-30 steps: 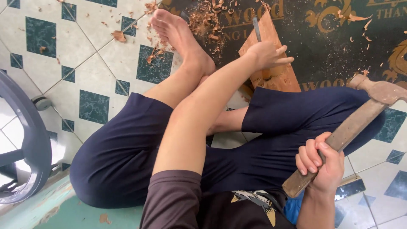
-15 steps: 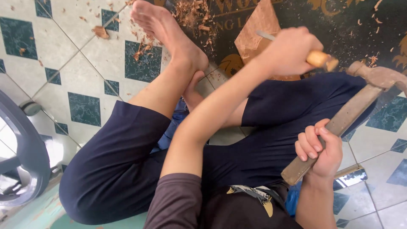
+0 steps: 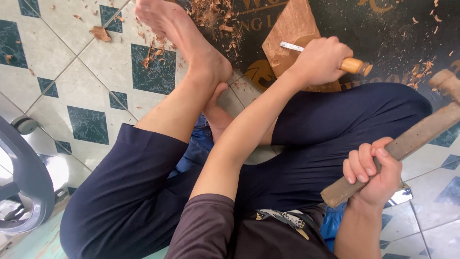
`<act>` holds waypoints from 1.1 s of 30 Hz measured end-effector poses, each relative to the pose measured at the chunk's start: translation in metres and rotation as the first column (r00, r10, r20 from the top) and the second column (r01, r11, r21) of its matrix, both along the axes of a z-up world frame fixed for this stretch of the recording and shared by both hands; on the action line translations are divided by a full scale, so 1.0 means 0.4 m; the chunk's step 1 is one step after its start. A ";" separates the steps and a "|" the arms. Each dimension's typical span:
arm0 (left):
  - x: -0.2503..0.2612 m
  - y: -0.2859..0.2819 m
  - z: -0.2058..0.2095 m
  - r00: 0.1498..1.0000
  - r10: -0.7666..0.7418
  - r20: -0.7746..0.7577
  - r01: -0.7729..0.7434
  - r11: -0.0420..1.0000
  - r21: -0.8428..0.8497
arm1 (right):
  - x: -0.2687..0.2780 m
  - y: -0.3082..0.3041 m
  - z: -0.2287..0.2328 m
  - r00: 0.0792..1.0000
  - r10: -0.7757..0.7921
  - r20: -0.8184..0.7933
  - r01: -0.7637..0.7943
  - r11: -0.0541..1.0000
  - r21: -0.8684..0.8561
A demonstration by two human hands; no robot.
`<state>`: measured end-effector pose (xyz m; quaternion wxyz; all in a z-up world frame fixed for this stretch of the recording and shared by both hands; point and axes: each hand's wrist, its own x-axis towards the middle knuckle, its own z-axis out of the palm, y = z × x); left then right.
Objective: The person carves a triangular piece of wood using a hammer and a wood chisel while sitting on the floor.
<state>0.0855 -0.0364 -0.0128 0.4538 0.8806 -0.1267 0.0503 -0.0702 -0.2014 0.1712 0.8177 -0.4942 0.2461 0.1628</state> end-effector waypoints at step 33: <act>-0.059 0.012 -0.011 0.989 -0.107 0.106 0.088 0.982 0.168 | 0.015 0.012 -0.022 1.000 0.013 -0.009 -0.012 0.996 0.092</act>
